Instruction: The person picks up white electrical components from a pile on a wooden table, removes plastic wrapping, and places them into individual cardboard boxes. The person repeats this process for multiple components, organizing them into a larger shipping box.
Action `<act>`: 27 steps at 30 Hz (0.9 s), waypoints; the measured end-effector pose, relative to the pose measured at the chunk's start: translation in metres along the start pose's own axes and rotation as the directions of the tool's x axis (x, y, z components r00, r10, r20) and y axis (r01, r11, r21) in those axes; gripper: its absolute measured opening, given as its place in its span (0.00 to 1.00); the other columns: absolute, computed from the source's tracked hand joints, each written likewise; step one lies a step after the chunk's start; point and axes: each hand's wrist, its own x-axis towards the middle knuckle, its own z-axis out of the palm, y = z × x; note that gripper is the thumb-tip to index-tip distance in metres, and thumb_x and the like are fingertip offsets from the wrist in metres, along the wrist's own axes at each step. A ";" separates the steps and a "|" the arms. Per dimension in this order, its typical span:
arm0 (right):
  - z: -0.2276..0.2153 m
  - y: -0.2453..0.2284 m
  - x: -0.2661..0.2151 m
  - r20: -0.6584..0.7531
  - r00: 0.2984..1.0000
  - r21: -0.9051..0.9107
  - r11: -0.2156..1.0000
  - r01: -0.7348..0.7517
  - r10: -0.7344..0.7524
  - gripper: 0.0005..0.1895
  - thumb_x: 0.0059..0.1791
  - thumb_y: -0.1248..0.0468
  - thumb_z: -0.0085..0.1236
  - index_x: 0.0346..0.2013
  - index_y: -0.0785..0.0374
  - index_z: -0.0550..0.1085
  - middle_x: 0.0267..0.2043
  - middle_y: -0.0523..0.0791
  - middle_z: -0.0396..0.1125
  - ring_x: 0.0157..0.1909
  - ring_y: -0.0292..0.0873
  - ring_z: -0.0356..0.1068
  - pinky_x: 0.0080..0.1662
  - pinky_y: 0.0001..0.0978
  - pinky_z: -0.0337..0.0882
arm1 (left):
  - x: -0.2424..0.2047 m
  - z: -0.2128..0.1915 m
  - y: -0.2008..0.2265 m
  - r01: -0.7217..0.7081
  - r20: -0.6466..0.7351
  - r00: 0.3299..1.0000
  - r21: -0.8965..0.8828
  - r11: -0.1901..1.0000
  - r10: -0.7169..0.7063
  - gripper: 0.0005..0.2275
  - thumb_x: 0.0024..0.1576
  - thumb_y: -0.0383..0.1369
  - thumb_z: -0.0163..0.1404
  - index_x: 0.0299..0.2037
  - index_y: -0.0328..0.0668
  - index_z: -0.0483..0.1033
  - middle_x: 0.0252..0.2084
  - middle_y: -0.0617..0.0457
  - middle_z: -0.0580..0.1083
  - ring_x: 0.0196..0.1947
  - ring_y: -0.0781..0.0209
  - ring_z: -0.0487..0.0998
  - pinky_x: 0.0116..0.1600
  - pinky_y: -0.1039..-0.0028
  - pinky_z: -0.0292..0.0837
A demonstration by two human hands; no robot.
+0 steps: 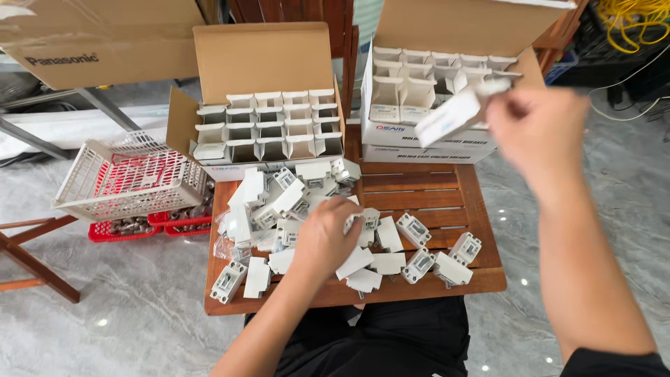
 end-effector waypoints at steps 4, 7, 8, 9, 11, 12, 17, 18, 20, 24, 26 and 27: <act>0.050 -0.026 -0.050 0.180 0.975 0.102 0.984 -0.148 0.128 0.10 0.55 0.62 0.59 0.32 0.55 0.84 0.23 0.42 0.69 0.33 0.43 0.68 0.38 0.37 0.66 | 0.012 0.007 -0.018 0.082 -0.042 0.995 -0.078 0.994 -0.086 0.07 0.63 0.28 0.58 0.49 0.40 0.86 0.48 0.47 0.83 0.43 0.45 0.88 0.48 0.59 0.88; 0.083 -0.038 -0.083 0.190 0.971 0.079 0.983 -0.164 0.147 0.11 0.54 0.57 0.61 0.32 0.55 0.86 0.27 0.47 0.77 0.37 0.59 0.80 0.41 0.50 0.77 | 0.022 0.019 -0.023 0.129 -0.043 0.990 -0.037 0.991 -0.131 0.11 0.62 0.29 0.60 0.54 0.42 0.86 0.49 0.46 0.82 0.47 0.43 0.89 0.51 0.60 0.88; 0.092 -0.043 -0.089 0.213 0.957 0.018 0.979 -0.204 0.196 0.14 0.55 0.53 0.60 0.34 0.54 0.87 0.29 0.45 0.79 0.39 0.64 0.80 0.42 0.59 0.78 | 0.029 0.022 -0.024 0.118 -0.043 0.992 -0.017 0.993 -0.118 0.13 0.62 0.28 0.60 0.57 0.38 0.84 0.50 0.45 0.81 0.48 0.42 0.89 0.50 0.58 0.89; 0.108 -0.036 -0.095 0.210 0.957 0.021 0.978 -0.206 0.198 0.14 0.55 0.53 0.60 0.34 0.54 0.87 0.29 0.45 0.79 0.39 0.64 0.80 0.42 0.59 0.78 | 0.036 0.022 -0.019 0.115 -0.042 0.992 -0.014 0.993 -0.116 0.13 0.62 0.28 0.60 0.57 0.38 0.84 0.50 0.45 0.81 0.48 0.42 0.89 0.50 0.58 0.89; 0.138 -0.024 -0.108 0.242 0.929 -0.169 0.955 -0.244 0.280 0.15 0.55 0.46 0.58 0.40 0.46 0.88 0.33 0.41 0.82 0.42 0.61 0.82 0.46 0.59 0.82 | 0.049 0.021 -0.008 0.067 0.031 0.996 0.302 0.951 -0.080 0.18 0.63 0.22 0.57 0.64 0.33 0.79 0.56 0.38 0.77 0.52 0.40 0.87 0.53 0.58 0.88; 0.141 -0.024 -0.111 0.240 0.929 -0.169 0.954 -0.246 0.282 0.15 0.55 0.46 0.58 0.40 0.46 0.88 0.33 0.41 0.82 0.42 0.61 0.82 0.46 0.59 0.82 | 0.057 0.031 -0.018 0.065 0.032 0.996 0.303 0.951 -0.078 0.18 0.63 0.22 0.57 0.64 0.33 0.79 0.56 0.38 0.77 0.52 0.40 0.87 0.53 0.58 0.88; 0.137 -0.030 -0.115 0.415 0.824 -0.168 0.922 -0.348 0.386 0.21 0.55 0.41 0.57 0.51 0.43 0.88 0.42 0.45 0.84 0.51 0.63 0.83 0.54 0.61 0.82 | 0.097 0.076 -0.066 -0.174 0.093 0.981 0.802 0.571 0.169 0.08 0.50 0.27 0.68 0.36 0.53 0.85 0.42 0.54 0.76 0.48 0.53 0.73 0.56 0.58 0.60; 0.129 -0.030 -0.114 0.413 0.824 -0.167 0.922 -0.349 0.387 0.21 0.55 0.41 0.57 0.51 0.43 0.88 0.42 0.45 0.84 0.51 0.63 0.83 0.54 0.61 0.82 | 0.100 0.078 -0.067 -0.176 0.093 0.981 0.803 0.570 0.172 0.08 0.50 0.27 0.68 0.36 0.53 0.85 0.42 0.54 0.76 0.48 0.53 0.73 0.56 0.58 0.60; 0.115 -0.032 -0.113 0.337 0.875 -0.093 0.937 -0.336 0.347 0.22 0.55 0.40 0.59 0.52 0.48 0.88 0.39 0.43 0.84 0.47 0.59 0.84 0.52 0.57 0.82 | 0.105 0.081 -0.070 -0.204 0.174 0.979 0.861 0.466 0.109 0.09 0.50 0.29 0.67 0.37 0.58 0.85 0.41 0.58 0.78 0.50 0.56 0.70 0.58 0.58 0.55; 0.099 -0.027 -0.120 0.297 0.883 -0.065 0.930 -0.361 0.364 0.25 0.55 0.38 0.60 0.51 0.50 0.88 0.39 0.43 0.84 0.47 0.58 0.84 0.52 0.58 0.82 | 0.108 0.086 -0.075 -0.236 0.174 0.969 0.867 0.439 0.178 0.11 0.43 0.27 0.69 0.34 0.54 0.84 0.35 0.56 0.76 0.47 0.54 0.69 0.57 0.56 0.54; 0.096 -0.021 -0.125 0.230 0.912 -0.004 0.937 -0.348 0.340 0.24 0.56 0.39 0.63 0.51 0.52 0.88 0.38 0.42 0.84 0.46 0.58 0.83 0.51 0.58 0.82 | 0.108 0.078 -0.068 -0.266 0.139 0.950 0.830 0.490 0.279 0.10 0.42 0.24 0.69 0.30 0.49 0.85 0.33 0.52 0.76 0.44 0.53 0.70 0.59 0.54 0.55; 0.094 -0.017 -0.130 0.227 0.913 -0.003 0.937 -0.349 0.340 0.24 0.56 0.39 0.63 0.51 0.52 0.88 0.38 0.42 0.84 0.46 0.58 0.83 0.51 0.58 0.82 | 0.104 0.069 -0.061 -0.267 0.139 0.949 0.831 0.489 0.282 0.10 0.42 0.24 0.69 0.30 0.49 0.85 0.33 0.52 0.76 0.44 0.53 0.70 0.59 0.54 0.55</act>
